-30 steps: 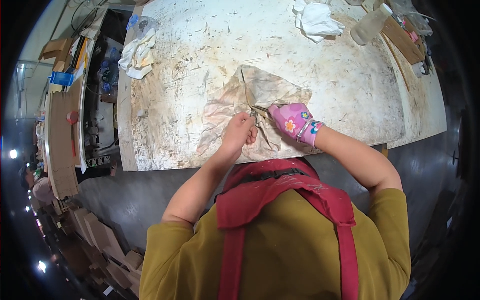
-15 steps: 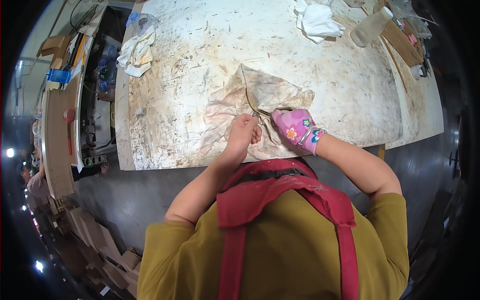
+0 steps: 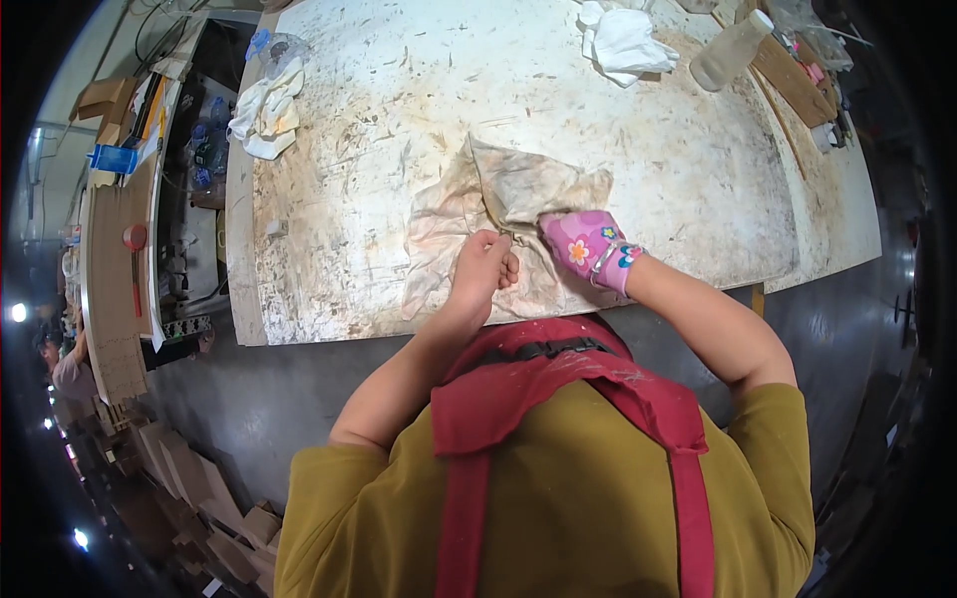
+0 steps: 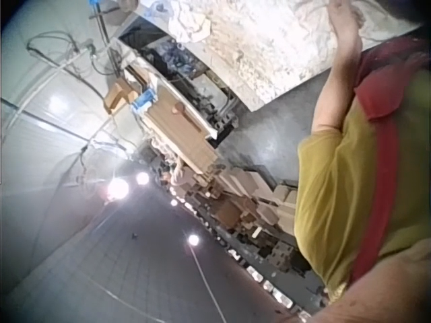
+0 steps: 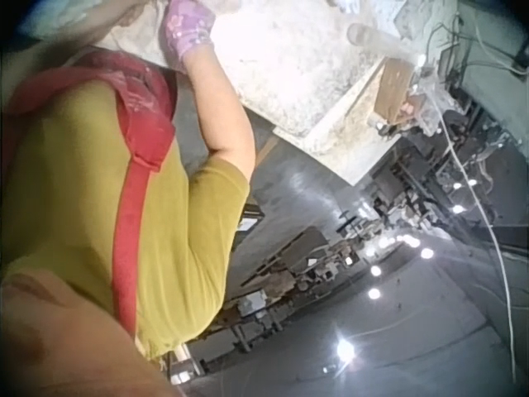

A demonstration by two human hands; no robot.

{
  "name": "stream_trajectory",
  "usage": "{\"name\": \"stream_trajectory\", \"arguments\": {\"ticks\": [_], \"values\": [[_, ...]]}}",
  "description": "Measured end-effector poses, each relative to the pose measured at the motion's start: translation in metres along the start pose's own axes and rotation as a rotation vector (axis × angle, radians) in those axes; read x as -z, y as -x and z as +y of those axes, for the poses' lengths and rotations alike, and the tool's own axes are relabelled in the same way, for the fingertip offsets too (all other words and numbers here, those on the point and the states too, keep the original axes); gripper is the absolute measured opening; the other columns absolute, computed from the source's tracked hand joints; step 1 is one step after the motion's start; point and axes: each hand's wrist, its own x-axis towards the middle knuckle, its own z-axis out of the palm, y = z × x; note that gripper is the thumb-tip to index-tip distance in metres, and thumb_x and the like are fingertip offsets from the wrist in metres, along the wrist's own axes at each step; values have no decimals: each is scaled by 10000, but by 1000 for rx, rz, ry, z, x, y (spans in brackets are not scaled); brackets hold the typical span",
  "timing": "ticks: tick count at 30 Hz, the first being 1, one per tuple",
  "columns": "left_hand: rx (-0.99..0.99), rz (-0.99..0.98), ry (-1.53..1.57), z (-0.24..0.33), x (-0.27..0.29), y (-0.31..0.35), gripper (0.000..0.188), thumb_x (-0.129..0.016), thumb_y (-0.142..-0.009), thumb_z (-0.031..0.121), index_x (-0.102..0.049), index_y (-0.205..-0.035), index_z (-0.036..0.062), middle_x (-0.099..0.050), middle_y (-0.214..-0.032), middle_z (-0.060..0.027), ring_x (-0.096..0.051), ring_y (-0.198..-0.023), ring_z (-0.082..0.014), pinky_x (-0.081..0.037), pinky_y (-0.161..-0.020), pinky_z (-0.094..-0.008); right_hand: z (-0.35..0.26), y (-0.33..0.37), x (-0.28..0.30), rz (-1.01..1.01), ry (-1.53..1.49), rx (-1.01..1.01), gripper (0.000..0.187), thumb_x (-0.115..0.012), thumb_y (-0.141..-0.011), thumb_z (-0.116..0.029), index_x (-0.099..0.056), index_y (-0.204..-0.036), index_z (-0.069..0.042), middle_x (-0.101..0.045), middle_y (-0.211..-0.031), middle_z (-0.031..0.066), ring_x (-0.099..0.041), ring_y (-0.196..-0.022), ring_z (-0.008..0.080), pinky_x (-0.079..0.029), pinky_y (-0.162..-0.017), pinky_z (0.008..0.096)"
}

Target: The person cleans a workspace, holds a metal canister and applies its contents to a wood surface, and then uses a scraper to work on a sheet of veneer.

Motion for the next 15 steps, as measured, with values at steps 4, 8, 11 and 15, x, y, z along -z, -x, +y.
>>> {"name": "stream_trajectory", "arguments": {"ticks": [4,8,11,15], "values": [[-32,-50,80,2,-1,3,118,-507,-886,175,-454,-841,78,-503,-585,-21,-458,-475,-99,-359,-454,-211,6,-10,1,28,168,-129,186,-546,-745,-108,-555,-902,-9,-635,-754,159,-635,-701,322,-504,-605,387],[-4,-58,94,1,7,-3,116,-503,-887,173,-452,-842,79,-507,-586,-21,-462,-477,-96,-357,-455,-208,12,-7,10,47,8,-26,194,-531,-763,-159,-564,-906,-33,-628,-702,156,-634,-674,313,-502,-577,393],[5,-51,63,-7,7,1,117,-504,-888,173,-452,-839,80,-512,-588,-21,-464,-480,-92,-358,-457,-203,-8,8,3,40,-13,19,144,-545,-752,-165,-588,-817,-44,-625,-687,151,-634,-658,300,-502,-564,392],[-47,-35,8,-1,2,-7,125,-506,-891,182,-455,-839,80,-510,-590,-15,-462,-483,-88,-357,-454,-201,-3,1,-6,52,73,26,176,-587,-715,-140,-577,-861,-42,-633,-714,150,-643,-661,287,-505,-535,386]]}}
